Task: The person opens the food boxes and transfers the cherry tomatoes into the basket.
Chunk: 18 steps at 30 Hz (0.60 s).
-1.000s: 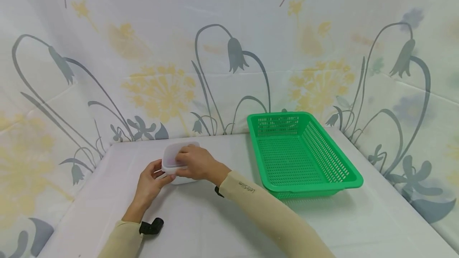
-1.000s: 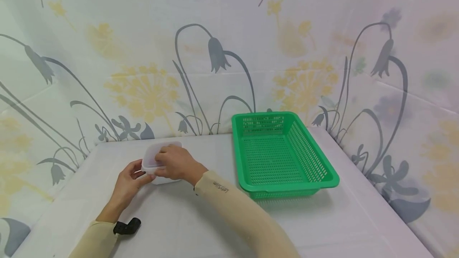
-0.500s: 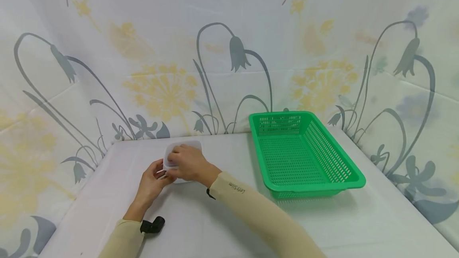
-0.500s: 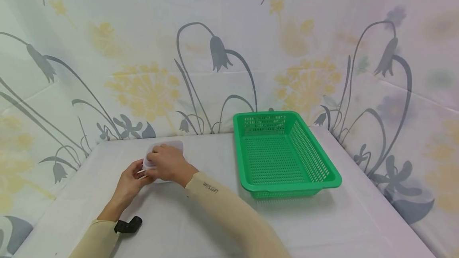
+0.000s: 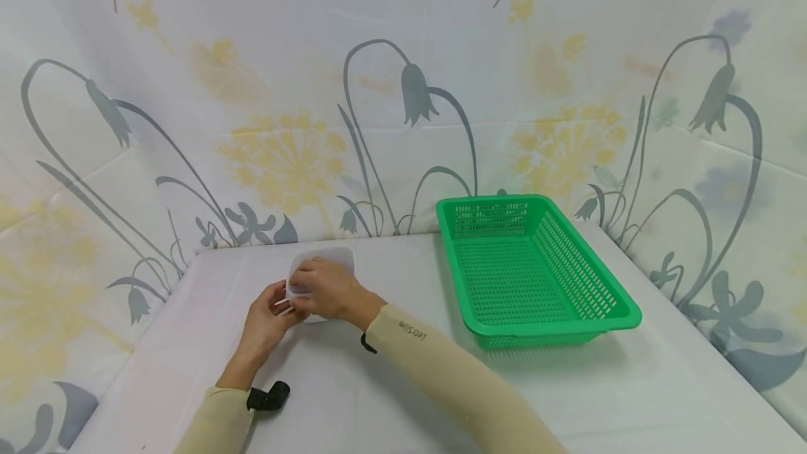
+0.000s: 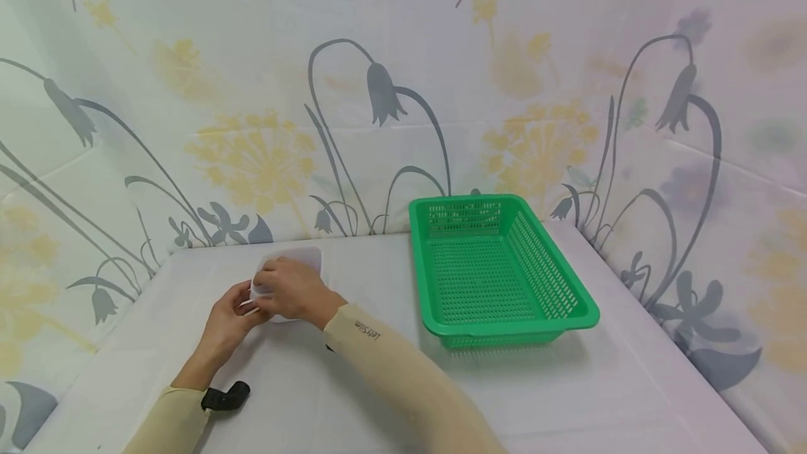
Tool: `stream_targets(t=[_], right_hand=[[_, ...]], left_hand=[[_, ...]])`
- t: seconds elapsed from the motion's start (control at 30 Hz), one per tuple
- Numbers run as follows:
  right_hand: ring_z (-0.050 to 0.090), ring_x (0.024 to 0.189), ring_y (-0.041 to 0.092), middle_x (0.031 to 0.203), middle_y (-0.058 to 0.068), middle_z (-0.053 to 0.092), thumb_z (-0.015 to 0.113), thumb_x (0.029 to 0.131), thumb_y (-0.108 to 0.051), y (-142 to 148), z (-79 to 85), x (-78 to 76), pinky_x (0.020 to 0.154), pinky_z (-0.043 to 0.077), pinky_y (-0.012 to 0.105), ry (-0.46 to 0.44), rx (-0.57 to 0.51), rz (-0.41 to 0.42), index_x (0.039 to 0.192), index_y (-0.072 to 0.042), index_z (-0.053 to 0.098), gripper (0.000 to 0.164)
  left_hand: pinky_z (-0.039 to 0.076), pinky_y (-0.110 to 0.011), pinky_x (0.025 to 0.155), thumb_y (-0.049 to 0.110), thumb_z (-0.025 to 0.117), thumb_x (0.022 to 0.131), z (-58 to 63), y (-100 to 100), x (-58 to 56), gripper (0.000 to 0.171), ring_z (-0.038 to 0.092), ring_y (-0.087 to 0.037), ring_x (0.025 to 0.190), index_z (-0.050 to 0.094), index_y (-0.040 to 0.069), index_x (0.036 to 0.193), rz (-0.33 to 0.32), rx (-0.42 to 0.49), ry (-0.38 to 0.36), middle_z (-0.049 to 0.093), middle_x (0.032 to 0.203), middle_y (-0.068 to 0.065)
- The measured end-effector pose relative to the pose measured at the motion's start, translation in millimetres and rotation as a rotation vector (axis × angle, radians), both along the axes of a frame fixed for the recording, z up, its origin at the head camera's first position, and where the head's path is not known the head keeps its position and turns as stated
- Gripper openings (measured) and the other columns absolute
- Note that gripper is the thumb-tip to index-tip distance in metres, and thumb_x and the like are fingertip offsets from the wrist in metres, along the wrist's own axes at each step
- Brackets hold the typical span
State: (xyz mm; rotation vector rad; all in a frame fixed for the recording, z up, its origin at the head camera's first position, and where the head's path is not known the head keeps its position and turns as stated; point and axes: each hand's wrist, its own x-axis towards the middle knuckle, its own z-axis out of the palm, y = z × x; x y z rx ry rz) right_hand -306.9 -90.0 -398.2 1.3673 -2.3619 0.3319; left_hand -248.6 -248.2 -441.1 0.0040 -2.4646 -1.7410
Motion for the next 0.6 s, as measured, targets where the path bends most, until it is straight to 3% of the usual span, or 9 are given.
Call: stream_targets(t=[0.33,0.6], right_hand=[[0.057,0.085,0.008,0.092,-0.007,0.063,0.066,0.09,-0.032,-0.8,-2.4,-0.8,0.079,0.045,0.016,0.015,0.002,0.02,0.099,-0.016,0.07,0.019],[0.059,0.086,0.009,0.092,-0.004,0.066,0.066,0.091,-0.027,2.9,-1.4,-0.1,0.078,0.045,0.016,0.022,-0.078,0.061,0.098,-0.012,0.07,0.017]], left_hand=[[0.051,-0.025,0.086,-0.002,0.069,0.084,0.2,-0.8,1.1,0.07,0.05,-0.038,0.123,0.033,-0.001,0.144,-0.012,0.025,-0.007,0.044,0.137,-0.028],[0.05,-0.025,0.089,0.006,0.073,0.084,0.9,-1.3,2.5,0.081,0.048,-0.038,0.125,0.024,-0.004,0.147,-0.005,0.012,-0.034,0.042,0.137,-0.028]])
